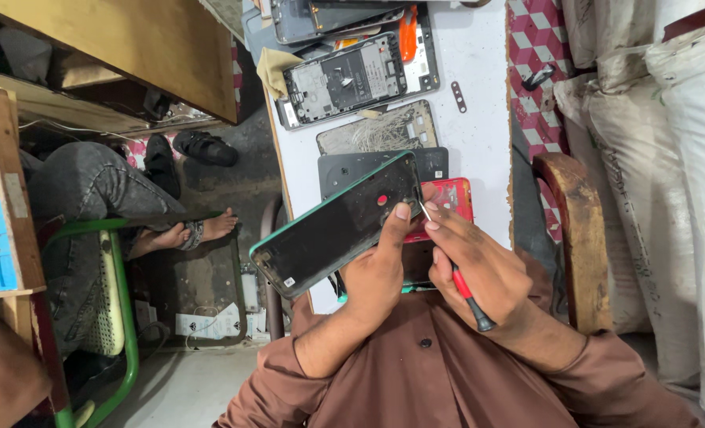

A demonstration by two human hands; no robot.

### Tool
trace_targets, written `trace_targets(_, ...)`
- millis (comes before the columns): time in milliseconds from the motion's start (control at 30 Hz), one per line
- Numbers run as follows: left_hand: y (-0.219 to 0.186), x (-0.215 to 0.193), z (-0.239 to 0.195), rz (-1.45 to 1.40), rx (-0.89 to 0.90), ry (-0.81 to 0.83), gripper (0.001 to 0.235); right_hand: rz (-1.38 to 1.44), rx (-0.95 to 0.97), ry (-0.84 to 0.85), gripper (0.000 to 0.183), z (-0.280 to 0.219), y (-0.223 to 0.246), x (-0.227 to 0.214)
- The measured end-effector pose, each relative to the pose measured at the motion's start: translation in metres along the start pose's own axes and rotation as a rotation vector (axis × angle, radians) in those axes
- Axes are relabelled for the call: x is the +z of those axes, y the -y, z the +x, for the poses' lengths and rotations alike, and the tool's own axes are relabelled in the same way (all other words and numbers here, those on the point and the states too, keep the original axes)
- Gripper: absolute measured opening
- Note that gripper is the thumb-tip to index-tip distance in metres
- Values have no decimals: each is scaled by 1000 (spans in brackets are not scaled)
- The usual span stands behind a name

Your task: The person uses a screwdriver to pry and separate the back cover of a smartphone. They repeatedly work on the edges and camera area to loosen the casing while other disassembled phones sit on the table.

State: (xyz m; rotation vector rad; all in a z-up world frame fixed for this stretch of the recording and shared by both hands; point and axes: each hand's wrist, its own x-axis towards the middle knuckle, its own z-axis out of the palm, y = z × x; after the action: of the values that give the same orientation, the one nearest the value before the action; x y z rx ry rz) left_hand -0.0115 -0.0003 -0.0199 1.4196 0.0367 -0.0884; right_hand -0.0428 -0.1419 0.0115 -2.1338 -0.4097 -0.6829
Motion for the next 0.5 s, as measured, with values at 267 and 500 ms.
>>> trace_targets(267,13,0,0,-108,-94,-11,21,-40,-65,-44,34,-2,-1,6)
trace_targets(500,15,0,-1,-263,-135,-6,19,-67,-93,-50,34,-3,-3,7)
